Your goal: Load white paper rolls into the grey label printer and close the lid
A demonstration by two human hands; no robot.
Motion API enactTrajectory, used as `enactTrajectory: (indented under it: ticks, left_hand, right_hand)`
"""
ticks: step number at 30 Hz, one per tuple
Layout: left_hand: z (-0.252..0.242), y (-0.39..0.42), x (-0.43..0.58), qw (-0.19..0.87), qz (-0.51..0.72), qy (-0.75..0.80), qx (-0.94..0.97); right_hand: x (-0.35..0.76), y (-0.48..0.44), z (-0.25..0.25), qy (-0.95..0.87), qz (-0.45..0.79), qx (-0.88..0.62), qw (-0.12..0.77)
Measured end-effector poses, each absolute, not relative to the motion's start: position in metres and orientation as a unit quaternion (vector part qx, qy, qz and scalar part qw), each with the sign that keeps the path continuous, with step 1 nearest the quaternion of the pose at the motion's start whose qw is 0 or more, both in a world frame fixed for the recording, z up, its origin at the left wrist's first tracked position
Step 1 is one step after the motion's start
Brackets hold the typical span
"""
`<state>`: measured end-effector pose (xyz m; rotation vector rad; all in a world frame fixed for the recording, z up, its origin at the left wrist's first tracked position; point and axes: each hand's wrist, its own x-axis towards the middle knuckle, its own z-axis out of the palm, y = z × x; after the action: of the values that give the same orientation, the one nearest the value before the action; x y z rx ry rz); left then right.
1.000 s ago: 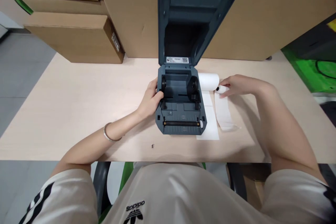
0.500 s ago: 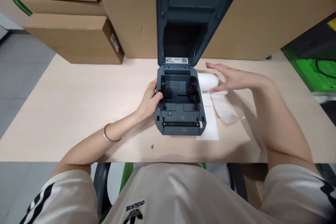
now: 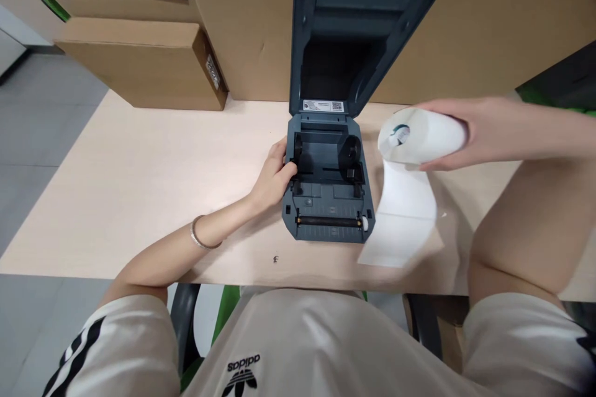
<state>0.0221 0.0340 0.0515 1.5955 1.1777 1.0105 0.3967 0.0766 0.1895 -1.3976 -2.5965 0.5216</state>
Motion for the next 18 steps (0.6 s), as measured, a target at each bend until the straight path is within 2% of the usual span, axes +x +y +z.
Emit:
enactTrajectory:
  ticks: [6, 10, 15, 18]
  left_hand:
    - [0.048, 0.036, 0.022, 0.441, 0.411, 0.465, 0.649]
    - [0.050, 0.036, 0.022, 0.439, 0.401, 0.473, 0.650]
    - [0.049, 0.035, 0.022, 0.445, 0.397, 0.473, 0.649]
    - [0.047, 0.035, 0.022, 0.450, 0.400, 0.476, 0.642]
  right_hand:
    - [0.341, 0.083, 0.207, -0.895, 0.205, -0.386, 0.088]
    - [0.285, 0.088, 0.190, -0.873, 0.223, -0.422, 0.100]
    - [0.261, 0.096, 0.169, -0.871, 0.164, -0.462, 0.024]
    - [0.258, 0.097, 0.154, -0.894, 0.133, -0.425, 0.042]
